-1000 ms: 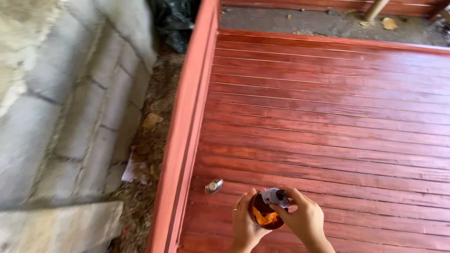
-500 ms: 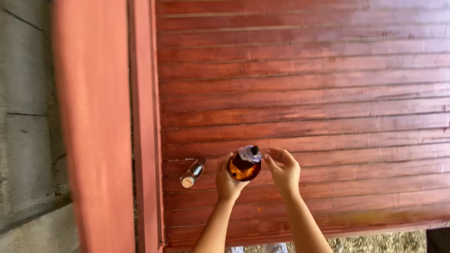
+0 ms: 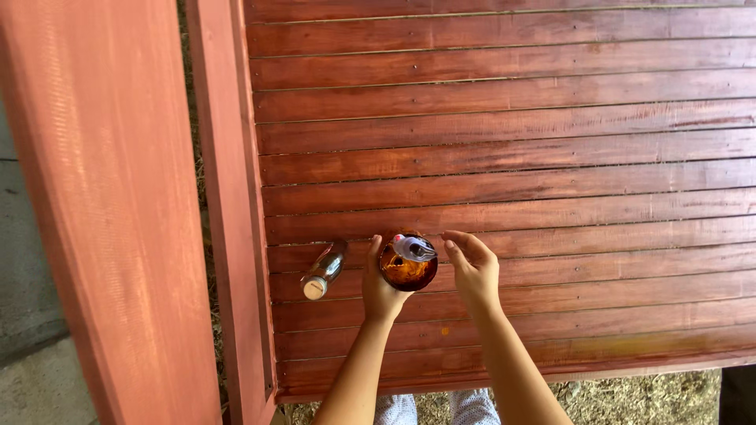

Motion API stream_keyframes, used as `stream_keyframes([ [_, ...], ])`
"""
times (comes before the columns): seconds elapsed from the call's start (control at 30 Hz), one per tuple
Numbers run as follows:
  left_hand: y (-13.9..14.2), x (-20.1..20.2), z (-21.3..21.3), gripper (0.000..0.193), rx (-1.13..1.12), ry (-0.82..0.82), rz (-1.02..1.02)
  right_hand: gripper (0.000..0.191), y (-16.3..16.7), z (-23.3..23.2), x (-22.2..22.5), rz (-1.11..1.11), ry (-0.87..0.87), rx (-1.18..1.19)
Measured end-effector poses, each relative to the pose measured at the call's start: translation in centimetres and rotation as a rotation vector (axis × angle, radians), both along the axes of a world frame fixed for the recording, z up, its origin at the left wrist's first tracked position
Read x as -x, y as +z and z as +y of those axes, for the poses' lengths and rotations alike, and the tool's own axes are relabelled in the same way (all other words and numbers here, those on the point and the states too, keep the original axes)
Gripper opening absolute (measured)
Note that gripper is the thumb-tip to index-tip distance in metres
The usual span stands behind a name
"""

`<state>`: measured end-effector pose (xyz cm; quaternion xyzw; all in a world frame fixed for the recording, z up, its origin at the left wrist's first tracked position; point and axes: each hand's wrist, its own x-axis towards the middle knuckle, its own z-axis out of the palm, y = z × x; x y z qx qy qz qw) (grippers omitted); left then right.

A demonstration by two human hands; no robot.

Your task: The person applies reddish wood stain to the slatted surface and frame of a wooden bed frame, wiping the liquid on by hand with a cloth. They hold a coconut-shell cup of stain in one hand while rubbing the stain across different sections of the bed, then pour more stain from a bottle into the cup and continue wiping.

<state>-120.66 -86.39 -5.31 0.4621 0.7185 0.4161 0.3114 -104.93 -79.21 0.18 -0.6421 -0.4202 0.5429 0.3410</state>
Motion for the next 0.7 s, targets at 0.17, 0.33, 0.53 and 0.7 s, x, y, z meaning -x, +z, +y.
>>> stream_keyframes([
  [0.17,0.0,0.0,-3.6,0.104,0.123,0.093,0.094,0.020,3.6,1.2,1.0,-0.152,0.035,-0.142],
  [0.33,2.1,2.8,-7.1,0.063,0.452,0.527,0.053,0.014,7.9,1.6,4.8,-0.251,0.122,-0.296],
  [0.53,3.5,8.8,-2.8,0.081,-0.178,0.319,0.261,0.028,9.0,0.8,11.1,-0.085,0.548,-0.313],
  [0.7,5.3,8.5,-1.9,0.060,-0.047,0.309,-0.057,0.034,11.4,0.1,12.7,-0.331,0.709,-0.561],
])
